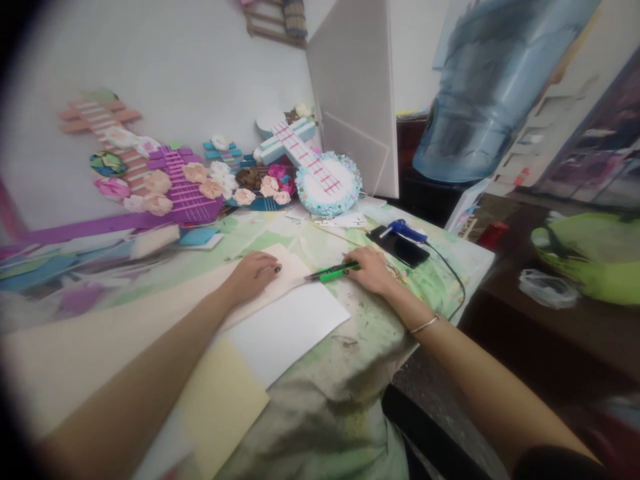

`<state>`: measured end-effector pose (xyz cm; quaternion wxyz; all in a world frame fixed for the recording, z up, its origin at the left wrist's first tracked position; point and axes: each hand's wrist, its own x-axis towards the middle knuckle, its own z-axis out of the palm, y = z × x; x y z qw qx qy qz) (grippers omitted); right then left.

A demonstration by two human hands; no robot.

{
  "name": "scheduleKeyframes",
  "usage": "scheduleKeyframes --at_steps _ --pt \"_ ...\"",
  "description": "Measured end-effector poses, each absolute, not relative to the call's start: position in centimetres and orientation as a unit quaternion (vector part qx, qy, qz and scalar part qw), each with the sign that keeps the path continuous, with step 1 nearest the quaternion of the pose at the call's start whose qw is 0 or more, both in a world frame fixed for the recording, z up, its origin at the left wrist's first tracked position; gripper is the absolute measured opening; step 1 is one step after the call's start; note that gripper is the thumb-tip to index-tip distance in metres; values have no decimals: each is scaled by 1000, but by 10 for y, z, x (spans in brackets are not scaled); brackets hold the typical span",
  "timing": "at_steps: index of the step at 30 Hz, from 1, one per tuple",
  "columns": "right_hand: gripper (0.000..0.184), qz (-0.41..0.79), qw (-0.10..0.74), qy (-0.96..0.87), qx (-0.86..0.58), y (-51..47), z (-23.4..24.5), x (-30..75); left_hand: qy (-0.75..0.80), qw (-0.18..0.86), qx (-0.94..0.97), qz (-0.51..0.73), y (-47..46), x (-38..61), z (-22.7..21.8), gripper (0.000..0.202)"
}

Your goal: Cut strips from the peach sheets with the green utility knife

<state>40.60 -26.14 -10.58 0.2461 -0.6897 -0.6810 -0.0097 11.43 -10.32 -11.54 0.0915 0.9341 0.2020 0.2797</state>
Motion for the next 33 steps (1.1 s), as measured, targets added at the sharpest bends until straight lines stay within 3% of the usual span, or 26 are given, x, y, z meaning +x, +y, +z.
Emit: scheduleKeyframes --at_steps 33 --pt "21 7 267 -711 -651 -263 -108 403 222 123 922 292 -112 115 -115 13"
